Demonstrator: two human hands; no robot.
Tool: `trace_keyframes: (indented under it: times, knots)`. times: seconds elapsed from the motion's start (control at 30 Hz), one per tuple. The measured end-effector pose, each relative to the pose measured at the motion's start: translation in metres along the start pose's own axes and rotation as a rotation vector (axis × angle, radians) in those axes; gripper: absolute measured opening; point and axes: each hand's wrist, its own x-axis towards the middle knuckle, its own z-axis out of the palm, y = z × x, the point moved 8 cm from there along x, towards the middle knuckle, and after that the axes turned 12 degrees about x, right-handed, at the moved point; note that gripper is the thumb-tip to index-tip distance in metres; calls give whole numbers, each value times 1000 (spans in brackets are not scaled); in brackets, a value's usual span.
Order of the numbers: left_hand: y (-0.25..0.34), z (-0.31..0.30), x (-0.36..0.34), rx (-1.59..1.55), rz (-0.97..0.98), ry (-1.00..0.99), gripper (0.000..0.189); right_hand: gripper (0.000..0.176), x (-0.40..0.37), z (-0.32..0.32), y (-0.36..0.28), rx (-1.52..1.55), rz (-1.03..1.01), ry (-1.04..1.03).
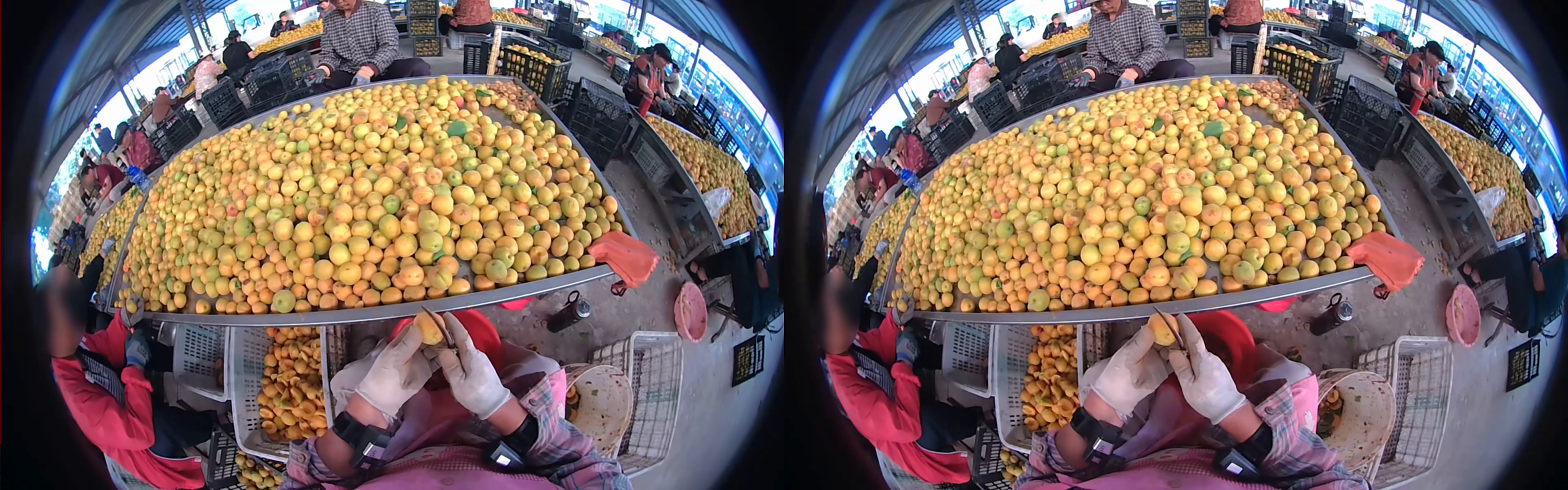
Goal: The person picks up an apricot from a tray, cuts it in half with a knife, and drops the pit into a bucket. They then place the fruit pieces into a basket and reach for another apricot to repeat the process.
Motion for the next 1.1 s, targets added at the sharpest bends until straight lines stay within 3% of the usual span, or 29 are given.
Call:
trace_keyframes:
  times: [0.13, 0.37, 0.47, 0.67, 0.73, 0.77, 0.87, 0.93, 1.1]
  knots:
    - [-3, -4, 4, 16, 19, -13, 42, 61, -1, 0, 4, -75, -95, 33]
    - [-9, -7, 4, 22, 41, 35, 41, 63, -1, -2, 5, -204, 0, 22]
    - [-10, -6, 4, 15, 37, 59, 42, 63, -2, -3, -3, -191, -110, 65]
    - [-6, -5, 3, 78, 75, 94, 43, 64, -2, -3, -12, -400, -15, 78]
    - [-6, -9, 3, 132, 106, 119, 43, 62, -2, -1, -9, -399, 194, 6]
    - [-4, -15, 4, 243, 148, 129, 44, 62, -2, -2, -7, -400, 196, 6]
    - [2, -15, 5, 342, 190, 127, 45, 63, 5, -2, 2, -378, 144, -16]
    - [5, -13, 5, 329, 194, 122, 45, 65, 5, -2, -4, -357, -58, 56]
    - [-5, -6, 2, 61, 52, 121, 45, 65, 2, -2, -13, -366, -77, 63]
